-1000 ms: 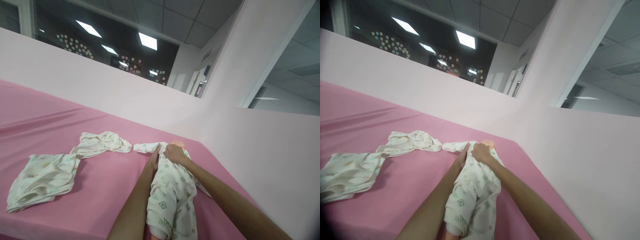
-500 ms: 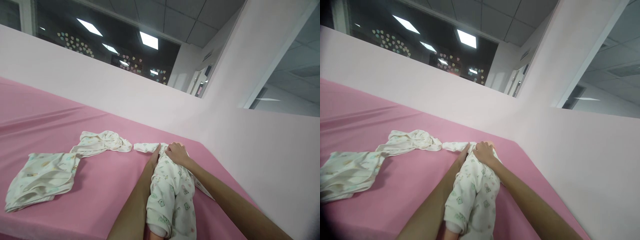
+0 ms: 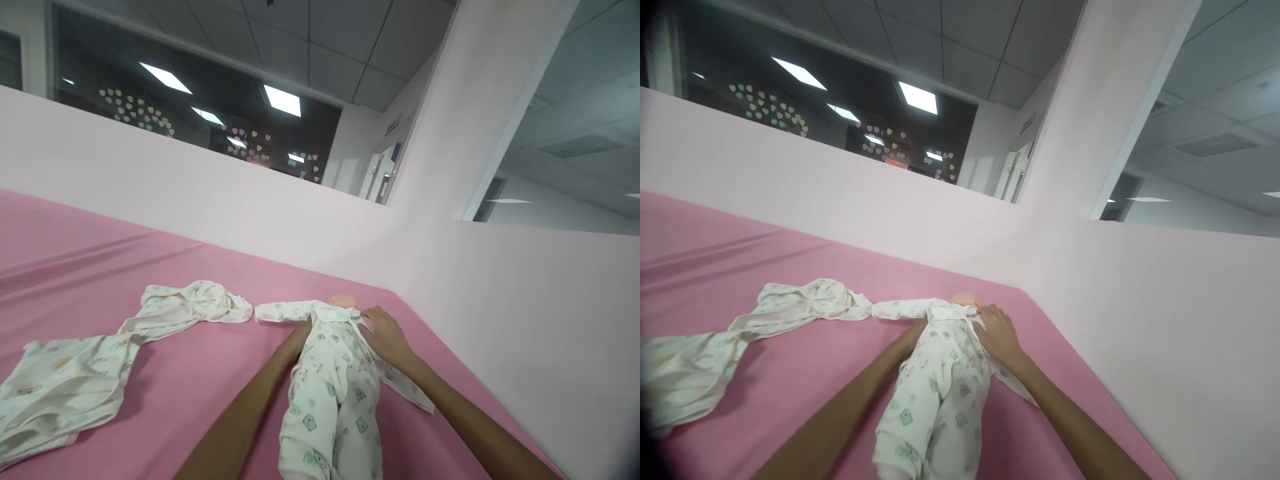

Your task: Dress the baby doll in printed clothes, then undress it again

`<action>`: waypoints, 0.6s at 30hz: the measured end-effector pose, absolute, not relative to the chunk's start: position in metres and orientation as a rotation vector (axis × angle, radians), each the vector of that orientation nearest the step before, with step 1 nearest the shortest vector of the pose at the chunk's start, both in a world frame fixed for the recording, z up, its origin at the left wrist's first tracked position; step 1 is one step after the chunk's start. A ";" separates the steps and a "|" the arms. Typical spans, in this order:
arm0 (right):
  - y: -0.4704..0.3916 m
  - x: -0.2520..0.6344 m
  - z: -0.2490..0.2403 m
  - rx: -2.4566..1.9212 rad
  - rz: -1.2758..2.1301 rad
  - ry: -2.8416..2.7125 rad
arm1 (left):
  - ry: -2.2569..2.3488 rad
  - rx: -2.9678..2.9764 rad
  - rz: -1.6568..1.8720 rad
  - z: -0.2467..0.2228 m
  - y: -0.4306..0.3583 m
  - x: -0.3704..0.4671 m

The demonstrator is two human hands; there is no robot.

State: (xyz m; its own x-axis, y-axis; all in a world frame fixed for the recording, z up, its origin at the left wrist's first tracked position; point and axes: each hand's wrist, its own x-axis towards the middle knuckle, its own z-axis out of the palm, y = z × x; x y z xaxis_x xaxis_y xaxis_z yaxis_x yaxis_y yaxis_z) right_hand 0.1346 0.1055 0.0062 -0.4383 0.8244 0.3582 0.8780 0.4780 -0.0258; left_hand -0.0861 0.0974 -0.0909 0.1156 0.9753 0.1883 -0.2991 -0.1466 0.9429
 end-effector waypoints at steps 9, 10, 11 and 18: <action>0.084 0.183 -0.031 -1.286 -0.077 -2.349 | 1.504 1.711 1.242 -0.092 0.073 -0.112; 0.086 0.182 -0.035 -1.284 -0.071 -2.300 | 1.560 1.747 1.270 -0.091 0.075 -0.108; 0.090 0.181 -0.037 -1.288 -0.064 -2.246 | 1.608 1.782 1.293 -0.090 0.076 -0.105; 0.082 0.168 -0.025 -1.194 0.099 -1.725 | 1.735 2.097 1.274 -0.084 0.052 -0.108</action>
